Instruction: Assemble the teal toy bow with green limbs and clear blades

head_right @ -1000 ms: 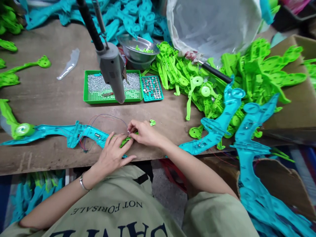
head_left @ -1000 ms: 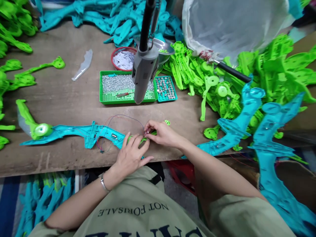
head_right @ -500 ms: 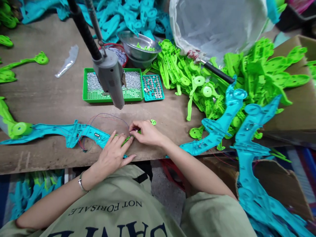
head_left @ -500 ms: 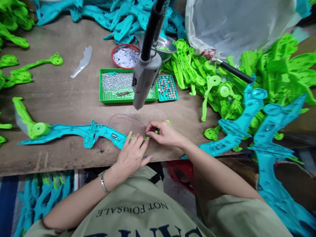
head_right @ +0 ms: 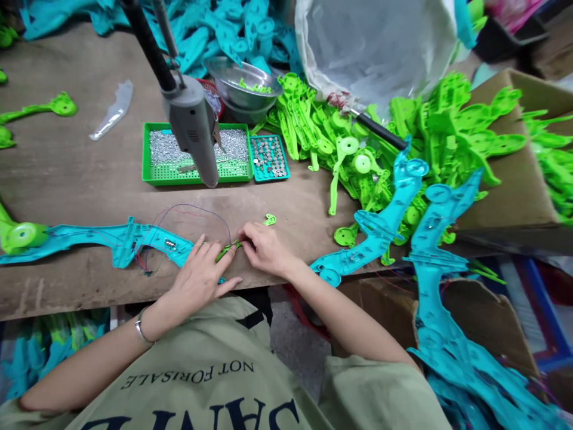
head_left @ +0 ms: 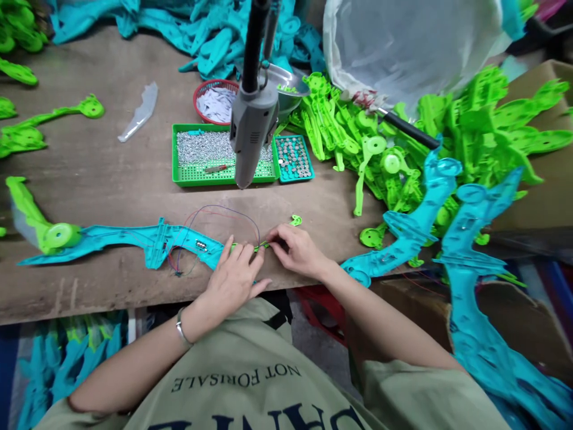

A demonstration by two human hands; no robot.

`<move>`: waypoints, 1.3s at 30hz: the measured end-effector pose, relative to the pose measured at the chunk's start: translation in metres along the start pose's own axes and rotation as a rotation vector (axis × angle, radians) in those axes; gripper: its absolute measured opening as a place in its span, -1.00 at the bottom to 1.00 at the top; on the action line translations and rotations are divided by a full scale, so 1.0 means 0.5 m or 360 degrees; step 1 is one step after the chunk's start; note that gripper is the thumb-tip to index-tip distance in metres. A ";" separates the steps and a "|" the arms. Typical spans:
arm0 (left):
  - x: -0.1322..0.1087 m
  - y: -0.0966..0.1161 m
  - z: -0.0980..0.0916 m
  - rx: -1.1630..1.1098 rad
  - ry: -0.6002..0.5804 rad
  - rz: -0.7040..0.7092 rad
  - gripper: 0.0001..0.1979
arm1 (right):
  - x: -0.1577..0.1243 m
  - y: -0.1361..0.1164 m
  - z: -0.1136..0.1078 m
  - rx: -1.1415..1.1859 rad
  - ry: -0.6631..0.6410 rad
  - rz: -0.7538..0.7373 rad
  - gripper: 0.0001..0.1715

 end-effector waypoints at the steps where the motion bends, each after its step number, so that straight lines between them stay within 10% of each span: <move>1: 0.001 0.000 0.000 0.0006 -0.0003 -0.0010 -0.47 | -0.001 0.000 0.001 0.0001 0.0003 -0.0004 -0.84; 28: 0.036 0.008 -0.023 0.0509 -0.0363 0.0360 -0.23 | -0.037 0.017 -0.036 0.0145 0.0537 0.0561 -0.89; 39: 0.031 0.019 -0.023 0.0650 -0.0200 0.0644 -0.19 | -0.036 0.032 -0.031 0.0121 0.0583 0.0624 -0.87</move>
Point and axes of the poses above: each hand's wrist, its own x-axis towards the middle knuckle, its own z-axis out of the palm, y = z × x, the point moved 6 cm from there along x, towards the middle knuckle, and after that the axes turned 5 degrees about x, right-handed, at the moved point
